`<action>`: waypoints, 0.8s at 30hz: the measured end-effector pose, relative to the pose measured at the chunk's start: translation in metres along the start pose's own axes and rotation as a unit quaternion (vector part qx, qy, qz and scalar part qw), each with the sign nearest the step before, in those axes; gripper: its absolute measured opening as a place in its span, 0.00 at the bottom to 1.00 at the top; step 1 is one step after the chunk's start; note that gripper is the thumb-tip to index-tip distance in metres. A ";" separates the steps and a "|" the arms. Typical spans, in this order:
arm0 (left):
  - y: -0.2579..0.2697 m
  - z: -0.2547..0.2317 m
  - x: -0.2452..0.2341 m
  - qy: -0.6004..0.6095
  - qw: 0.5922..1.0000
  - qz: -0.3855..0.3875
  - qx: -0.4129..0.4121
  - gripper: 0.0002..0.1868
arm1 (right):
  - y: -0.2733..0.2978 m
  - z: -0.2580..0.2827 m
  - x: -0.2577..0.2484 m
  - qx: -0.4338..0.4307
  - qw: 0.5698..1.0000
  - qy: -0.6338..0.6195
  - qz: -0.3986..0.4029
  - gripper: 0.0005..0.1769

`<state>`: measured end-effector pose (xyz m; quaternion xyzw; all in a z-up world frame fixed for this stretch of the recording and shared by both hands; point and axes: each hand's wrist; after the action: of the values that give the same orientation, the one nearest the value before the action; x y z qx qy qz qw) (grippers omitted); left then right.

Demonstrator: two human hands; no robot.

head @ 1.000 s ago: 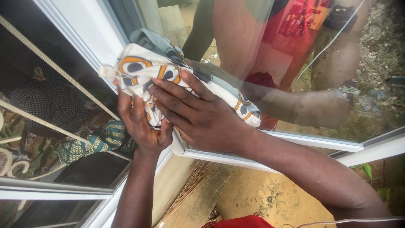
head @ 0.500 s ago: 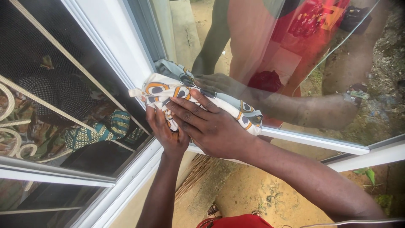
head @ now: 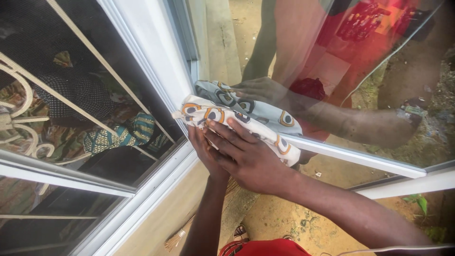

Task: The recorder is cleaning a glass door by wiping the glass and frame with a cloth.

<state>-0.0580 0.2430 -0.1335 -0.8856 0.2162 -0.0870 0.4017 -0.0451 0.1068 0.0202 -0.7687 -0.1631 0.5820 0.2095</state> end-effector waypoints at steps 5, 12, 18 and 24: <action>0.026 0.013 0.004 0.029 0.999 0.005 -0.014 0.29 | 0.019 0.003 0.017 0.016 1.000 -0.007 0.010 0.22; 0.038 0.003 0.009 0.058 0.998 0.006 -0.012 0.28 | 0.036 -0.003 0.027 0.018 0.997 -0.062 0.034 0.26; 0.055 0.011 0.013 0.073 0.993 0.016 -0.093 0.23 | 0.049 -0.006 0.042 0.016 0.992 -0.105 0.062 0.28; 0.045 -0.005 0.003 0.023 0.999 0.025 -0.027 0.26 | 0.059 -0.009 0.059 0.013 0.985 -0.151 0.088 0.27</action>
<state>-0.0713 0.2116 -0.1639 -0.8885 0.2494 -0.0916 0.3742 -0.0204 0.0841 -0.0563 -0.6807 -0.1170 0.7094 0.1404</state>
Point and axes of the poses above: each hand's wrist, its own y-axis away from the middle knuckle, its own x-axis out of the palm, z = x × y, and after that the axes turned 10 degrees about y, right-handed
